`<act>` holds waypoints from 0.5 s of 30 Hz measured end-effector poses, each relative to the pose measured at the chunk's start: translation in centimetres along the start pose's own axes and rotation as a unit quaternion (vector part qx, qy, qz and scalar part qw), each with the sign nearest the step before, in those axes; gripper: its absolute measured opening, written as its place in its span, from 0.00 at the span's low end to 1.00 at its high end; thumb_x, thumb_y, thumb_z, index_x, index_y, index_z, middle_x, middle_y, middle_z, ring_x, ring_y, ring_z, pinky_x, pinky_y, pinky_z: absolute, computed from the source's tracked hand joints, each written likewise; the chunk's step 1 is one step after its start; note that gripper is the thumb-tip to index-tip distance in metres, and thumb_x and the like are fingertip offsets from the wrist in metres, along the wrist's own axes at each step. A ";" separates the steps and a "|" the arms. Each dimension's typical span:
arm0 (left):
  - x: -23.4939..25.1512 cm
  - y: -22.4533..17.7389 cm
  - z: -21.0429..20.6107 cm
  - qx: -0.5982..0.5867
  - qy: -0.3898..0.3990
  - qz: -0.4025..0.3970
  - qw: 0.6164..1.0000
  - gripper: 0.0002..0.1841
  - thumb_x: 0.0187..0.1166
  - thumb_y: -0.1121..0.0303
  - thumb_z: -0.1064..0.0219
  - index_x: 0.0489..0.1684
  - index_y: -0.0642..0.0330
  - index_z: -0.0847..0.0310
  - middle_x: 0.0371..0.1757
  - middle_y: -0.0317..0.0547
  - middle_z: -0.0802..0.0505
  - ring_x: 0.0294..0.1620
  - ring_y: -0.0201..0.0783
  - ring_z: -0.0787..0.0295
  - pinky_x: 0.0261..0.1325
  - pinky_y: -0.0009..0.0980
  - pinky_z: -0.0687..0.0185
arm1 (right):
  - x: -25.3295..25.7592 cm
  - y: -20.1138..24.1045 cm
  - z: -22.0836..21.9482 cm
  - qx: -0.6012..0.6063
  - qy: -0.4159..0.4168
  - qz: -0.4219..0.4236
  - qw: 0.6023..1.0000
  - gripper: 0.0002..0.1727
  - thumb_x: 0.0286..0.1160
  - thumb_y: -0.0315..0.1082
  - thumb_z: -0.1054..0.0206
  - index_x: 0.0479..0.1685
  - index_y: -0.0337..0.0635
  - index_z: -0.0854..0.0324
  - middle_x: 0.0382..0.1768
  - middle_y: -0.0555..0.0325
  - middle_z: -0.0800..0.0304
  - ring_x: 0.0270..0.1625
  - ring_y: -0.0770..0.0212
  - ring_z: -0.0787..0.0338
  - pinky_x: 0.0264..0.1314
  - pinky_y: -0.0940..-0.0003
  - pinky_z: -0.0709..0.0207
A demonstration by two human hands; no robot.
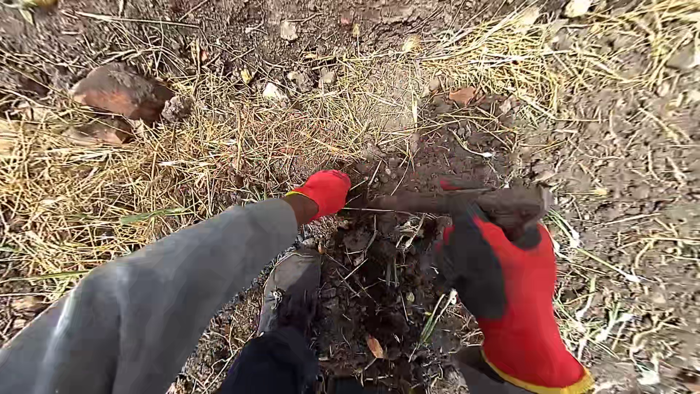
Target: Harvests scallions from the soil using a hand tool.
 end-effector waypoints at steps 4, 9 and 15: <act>-3.9 4.5 2.6 -0.094 -0.089 0.046 0.990 0.14 0.79 0.68 0.32 0.60 0.57 0.13 0.54 0.60 0.07 0.60 0.62 0.10 0.62 0.68 0.19 | -0.6 -3.3 3.0 -0.127 -0.086 0.019 0.988 0.18 0.72 0.35 0.29 0.61 0.42 0.16 0.36 0.61 0.08 0.33 0.67 0.09 0.34 0.65 0.11; -5.6 5.5 5.2 -0.060 -0.151 0.117 0.980 0.21 0.80 0.57 0.31 0.69 0.54 0.16 0.59 0.61 0.09 0.62 0.62 0.11 0.62 0.67 0.19 | 4.6 -9.3 -1.7 -0.249 -0.029 -0.055 0.966 0.17 0.78 0.42 0.28 0.55 0.38 0.16 0.36 0.45 0.11 0.38 0.48 0.10 0.43 0.41 0.18; -0.7 0.3 -0.2 -0.086 -0.056 0.179 0.978 0.34 0.77 0.64 0.30 0.84 0.62 0.36 0.60 0.64 0.09 0.62 0.65 0.10 0.59 0.66 0.15 | 5.0 -3.1 1.1 -0.201 0.010 -0.031 0.979 0.15 0.79 0.47 0.29 0.52 0.46 0.15 0.26 0.54 0.13 0.23 0.56 0.15 0.24 0.53 0.18</act>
Point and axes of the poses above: each hand's wrist, its own x-axis towards the middle knuckle, its own z-axis out of the back of the hand, y = z × x, the point moved 10 cm from there along x, towards the middle knuckle
